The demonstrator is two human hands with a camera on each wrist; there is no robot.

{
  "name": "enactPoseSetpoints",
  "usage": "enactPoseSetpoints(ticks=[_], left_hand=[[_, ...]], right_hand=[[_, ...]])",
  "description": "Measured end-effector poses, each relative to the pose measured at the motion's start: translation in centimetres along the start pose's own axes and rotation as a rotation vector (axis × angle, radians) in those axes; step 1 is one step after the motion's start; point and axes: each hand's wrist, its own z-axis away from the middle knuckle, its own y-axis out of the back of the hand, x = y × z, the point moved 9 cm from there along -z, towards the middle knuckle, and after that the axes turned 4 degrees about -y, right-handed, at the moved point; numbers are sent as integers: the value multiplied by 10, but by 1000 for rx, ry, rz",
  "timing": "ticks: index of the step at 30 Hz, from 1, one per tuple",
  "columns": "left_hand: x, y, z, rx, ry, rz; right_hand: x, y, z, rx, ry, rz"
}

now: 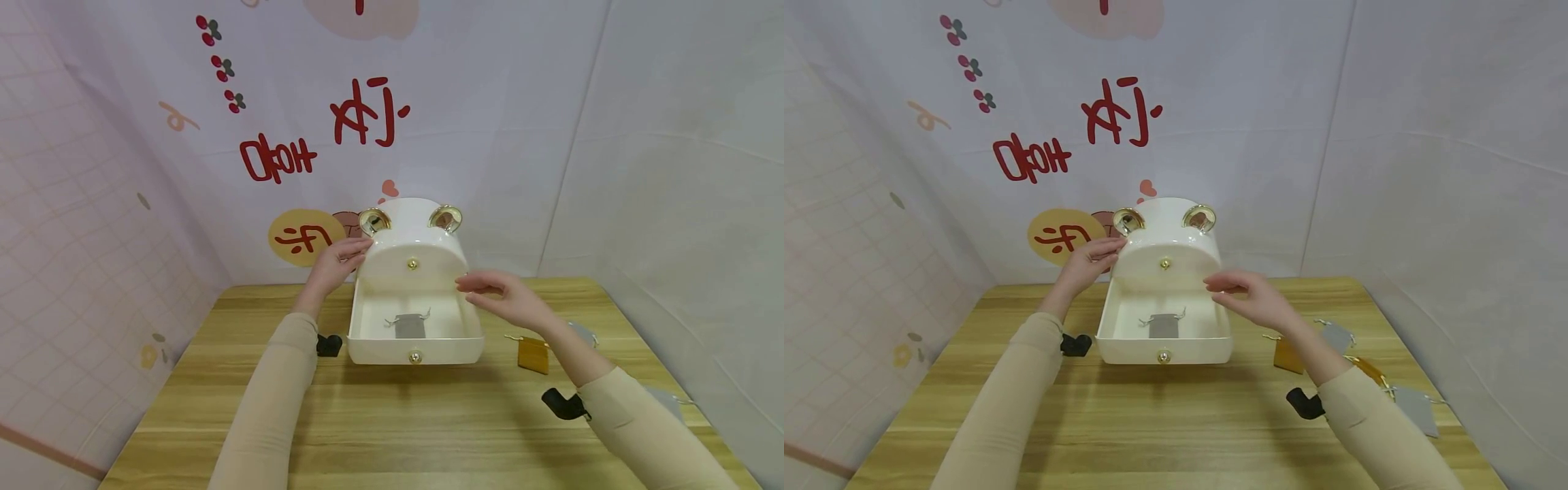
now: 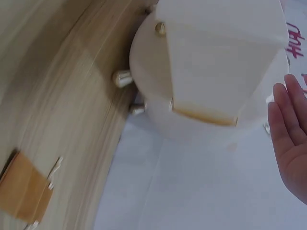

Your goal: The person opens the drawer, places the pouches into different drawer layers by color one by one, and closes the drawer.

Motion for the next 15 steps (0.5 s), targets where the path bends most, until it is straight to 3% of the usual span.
enactPoseSetpoints(ticks=[9, 15], left_hand=[[-2, 0, -1, -4, 0, 2], [-2, 0, -2, -5, 7, -3]], right_hand=[[26, 38, 53, 58, -54, 72], [48, 55, 89, 53, -117, 86]])
